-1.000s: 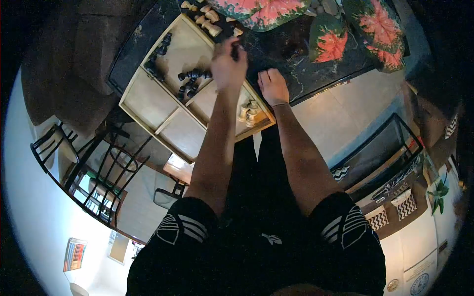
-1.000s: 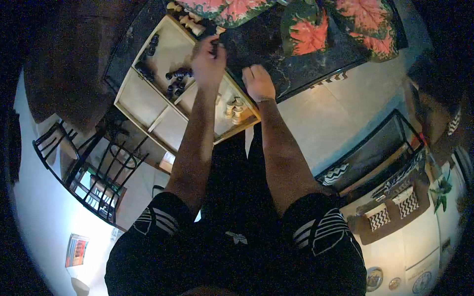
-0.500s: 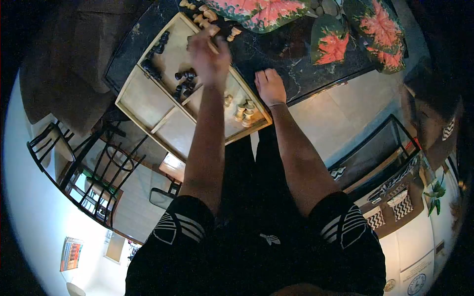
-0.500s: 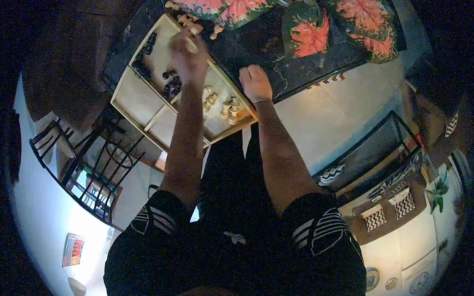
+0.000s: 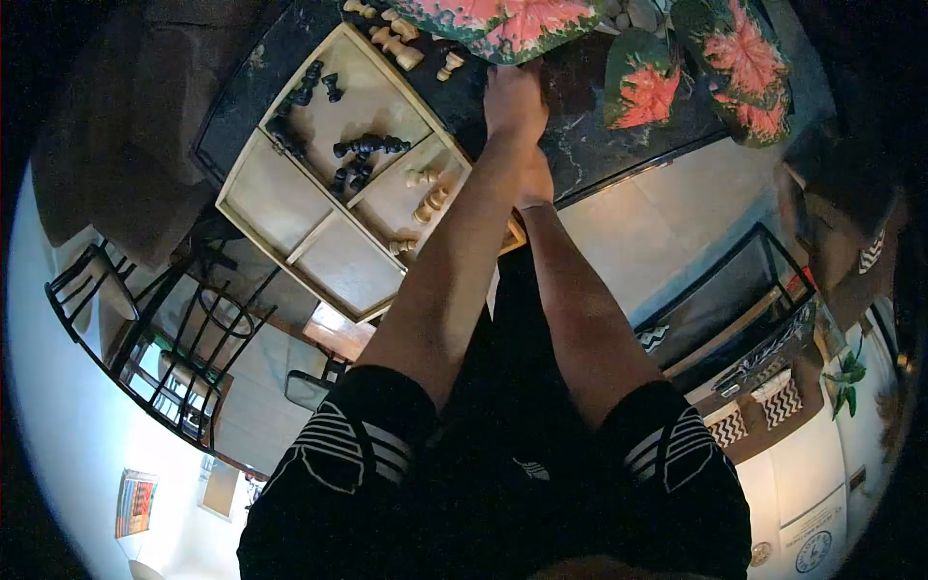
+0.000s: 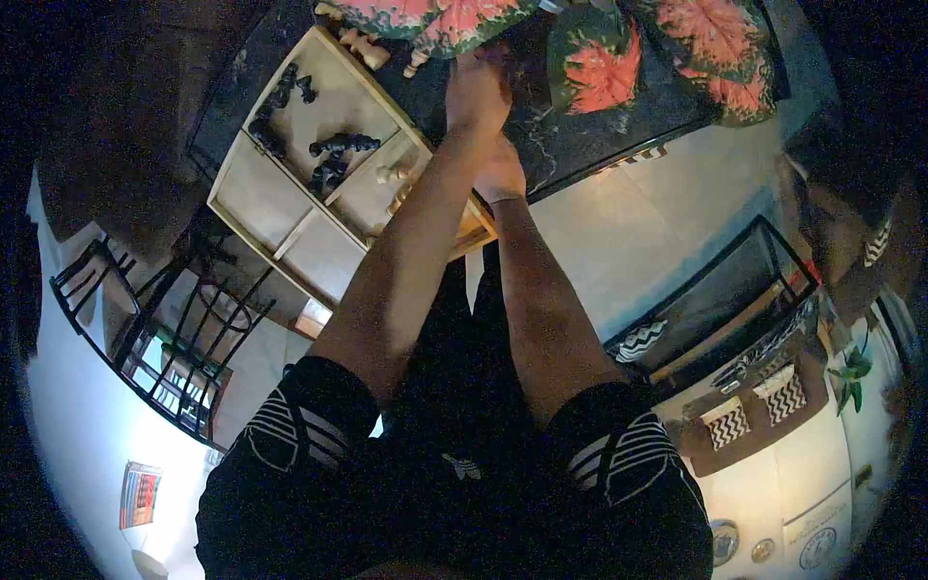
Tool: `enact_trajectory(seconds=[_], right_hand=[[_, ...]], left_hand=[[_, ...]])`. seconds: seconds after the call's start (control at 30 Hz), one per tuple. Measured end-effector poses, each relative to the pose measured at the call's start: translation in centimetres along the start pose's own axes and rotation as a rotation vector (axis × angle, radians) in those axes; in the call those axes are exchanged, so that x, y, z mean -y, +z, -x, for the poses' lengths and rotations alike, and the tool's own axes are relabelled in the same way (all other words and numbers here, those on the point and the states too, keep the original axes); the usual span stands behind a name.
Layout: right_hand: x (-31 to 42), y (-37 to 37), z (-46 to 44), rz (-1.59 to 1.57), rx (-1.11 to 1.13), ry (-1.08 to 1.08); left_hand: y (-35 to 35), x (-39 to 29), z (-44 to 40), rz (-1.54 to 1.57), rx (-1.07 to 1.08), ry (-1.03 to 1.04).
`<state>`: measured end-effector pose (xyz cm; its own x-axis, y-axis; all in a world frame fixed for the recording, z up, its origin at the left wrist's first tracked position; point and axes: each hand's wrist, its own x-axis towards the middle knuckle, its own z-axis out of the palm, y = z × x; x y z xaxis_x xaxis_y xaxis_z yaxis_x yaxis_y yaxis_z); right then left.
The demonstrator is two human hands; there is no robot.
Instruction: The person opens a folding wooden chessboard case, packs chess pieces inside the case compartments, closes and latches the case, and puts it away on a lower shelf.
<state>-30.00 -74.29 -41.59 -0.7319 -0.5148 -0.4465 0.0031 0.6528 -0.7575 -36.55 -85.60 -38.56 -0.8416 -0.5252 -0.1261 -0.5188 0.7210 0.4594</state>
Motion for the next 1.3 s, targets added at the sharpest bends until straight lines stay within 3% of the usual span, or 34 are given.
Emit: enact_trajectory(seconds=[0.07, 0.13, 0.2, 0.27, 0.4, 0.57, 0.67, 0.87, 0.97, 1.3], right_hand=[[-0.6, 0.1, 0.0, 0.178, -0.114, -0.306], [-0.4, -0.4, 0.1, 0.319, -0.082, -0.364], [-0.1, -0.5, 0.0, 0.46, -0.045, -0.422], [0.2, -0.4, -0.2, 0.45, -0.199, -0.56], [0.4, -0.4, -0.1, 0.472, -0.198, -0.549], [0.4, -0.5, -0.3, 0.463, -0.192, -0.56], [0.6, -0.5, -0.3, 0.46, -0.217, -0.598], [0.2, -0.3, -0.3, 0.522, -0.178, -0.547], [0.2, -0.2, -0.4, 0.529, -0.212, -0.566], [0.4, -0.1, -0.3, 0.567, -0.219, -0.546]], left_hand=[[-1.1, 1.3, 0.0, 0.015, 0.01, 0.06], [-4.4, 1.2, 1.2, 0.067, 0.004, -0.118], [-6.5, 2.6, 2.1, 0.031, -0.114, -0.075], [-8.7, 3.9, 3.0, 0.107, -0.22, -0.138], [-10.1, 8.5, 4.1, 0.084, -0.38, -0.184], [-9.8, 14.6, 4.5, -0.013, -0.306, -0.149], [-10.5, 14.3, 4.8, -0.097, -0.418, -0.157], [-10.5, 15.2, 10.0, 0.001, -0.417, -0.294], [-9.5, 16.9, 12.9, -0.035, -0.575, -0.546], [-7.3, 19.7, 14.2, -0.183, -0.593, -0.573]])
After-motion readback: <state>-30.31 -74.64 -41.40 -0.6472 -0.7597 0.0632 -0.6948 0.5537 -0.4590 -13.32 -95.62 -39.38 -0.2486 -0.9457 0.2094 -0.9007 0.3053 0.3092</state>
